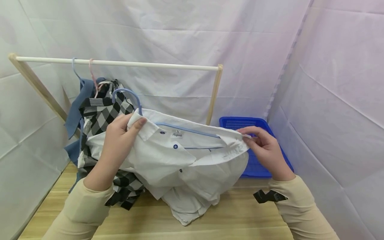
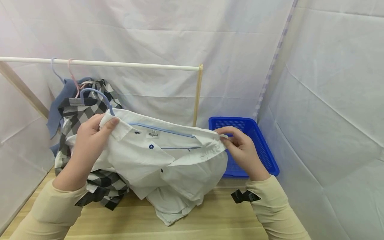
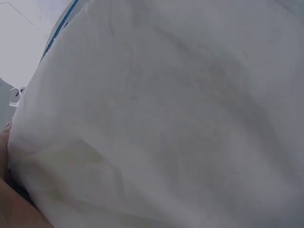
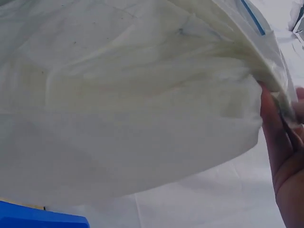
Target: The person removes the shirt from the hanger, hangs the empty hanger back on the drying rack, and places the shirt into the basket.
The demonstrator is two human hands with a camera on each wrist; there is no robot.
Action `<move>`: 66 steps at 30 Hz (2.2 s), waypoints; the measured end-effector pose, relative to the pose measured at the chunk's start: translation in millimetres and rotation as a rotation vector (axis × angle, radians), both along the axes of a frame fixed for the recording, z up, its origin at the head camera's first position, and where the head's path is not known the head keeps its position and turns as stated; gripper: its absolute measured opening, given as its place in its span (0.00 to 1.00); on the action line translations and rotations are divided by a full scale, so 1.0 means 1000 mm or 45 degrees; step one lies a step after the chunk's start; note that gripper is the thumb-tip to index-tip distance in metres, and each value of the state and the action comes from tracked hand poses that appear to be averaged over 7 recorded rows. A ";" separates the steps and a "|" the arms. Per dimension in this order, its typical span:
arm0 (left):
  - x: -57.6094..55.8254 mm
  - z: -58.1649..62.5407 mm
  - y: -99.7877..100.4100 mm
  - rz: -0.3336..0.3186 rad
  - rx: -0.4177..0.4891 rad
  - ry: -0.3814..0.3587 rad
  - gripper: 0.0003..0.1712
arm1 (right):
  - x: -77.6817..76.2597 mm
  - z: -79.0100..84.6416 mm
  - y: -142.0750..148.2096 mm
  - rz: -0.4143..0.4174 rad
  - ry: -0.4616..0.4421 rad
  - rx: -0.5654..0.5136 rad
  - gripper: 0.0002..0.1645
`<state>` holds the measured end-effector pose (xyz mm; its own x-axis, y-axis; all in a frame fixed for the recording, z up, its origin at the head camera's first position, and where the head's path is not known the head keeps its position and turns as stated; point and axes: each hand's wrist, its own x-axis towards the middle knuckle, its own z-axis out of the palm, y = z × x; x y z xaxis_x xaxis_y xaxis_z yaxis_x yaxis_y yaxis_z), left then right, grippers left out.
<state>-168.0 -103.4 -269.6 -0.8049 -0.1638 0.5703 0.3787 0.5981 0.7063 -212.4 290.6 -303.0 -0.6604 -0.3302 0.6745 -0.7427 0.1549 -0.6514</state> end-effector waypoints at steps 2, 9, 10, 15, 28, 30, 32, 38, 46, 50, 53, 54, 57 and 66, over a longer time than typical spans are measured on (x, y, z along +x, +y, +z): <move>-0.002 -0.001 0.002 0.014 0.016 0.024 0.19 | -0.002 0.000 -0.003 -0.082 0.052 0.022 0.13; -0.012 -0.006 0.012 0.050 0.046 0.134 0.20 | -0.007 -0.001 -0.017 -0.592 0.133 0.256 0.11; -0.013 -0.007 0.013 0.052 0.043 0.148 0.20 | -0.006 -0.001 -0.018 -0.619 0.125 0.277 0.11; -0.020 -0.009 0.016 0.082 0.032 0.205 0.19 | -0.001 -0.002 -0.025 -0.675 0.038 0.336 0.14; -0.027 -0.013 0.028 0.079 -0.011 0.283 0.23 | 0.008 0.000 -0.047 -0.891 -0.123 0.588 0.34; -0.027 -0.015 0.030 0.075 -0.031 0.303 0.23 | 0.005 -0.003 -0.046 -0.904 -0.152 0.550 0.29; -0.026 -0.015 0.031 0.068 -0.048 0.318 0.23 | 0.003 -0.005 -0.045 -0.908 -0.176 0.525 0.24; -0.024 -0.015 0.035 0.066 -0.081 0.316 0.22 | -0.002 -0.008 -0.045 -0.887 -0.164 0.510 0.20; -0.026 -0.013 0.035 0.112 -0.088 0.306 0.21 | -0.004 0.001 -0.040 -0.747 -0.239 0.484 0.21; -0.027 -0.009 0.034 0.102 -0.061 0.281 0.19 | -0.010 0.011 -0.031 -0.636 -0.295 0.530 0.23; -0.027 -0.008 0.032 0.089 -0.007 0.257 0.14 | -0.016 0.018 -0.021 -0.523 -0.339 0.552 0.24; -0.027 -0.007 0.031 0.087 0.013 0.252 0.13 | -0.017 0.020 -0.017 -0.478 -0.346 0.558 0.24; -0.027 -0.005 0.030 0.097 0.072 0.236 0.11 | -0.024 0.024 -0.007 -0.348 -0.331 0.566 0.23; -0.023 0.003 0.030 0.100 0.212 0.110 0.15 | -0.039 0.021 0.013 0.047 -0.254 0.422 0.17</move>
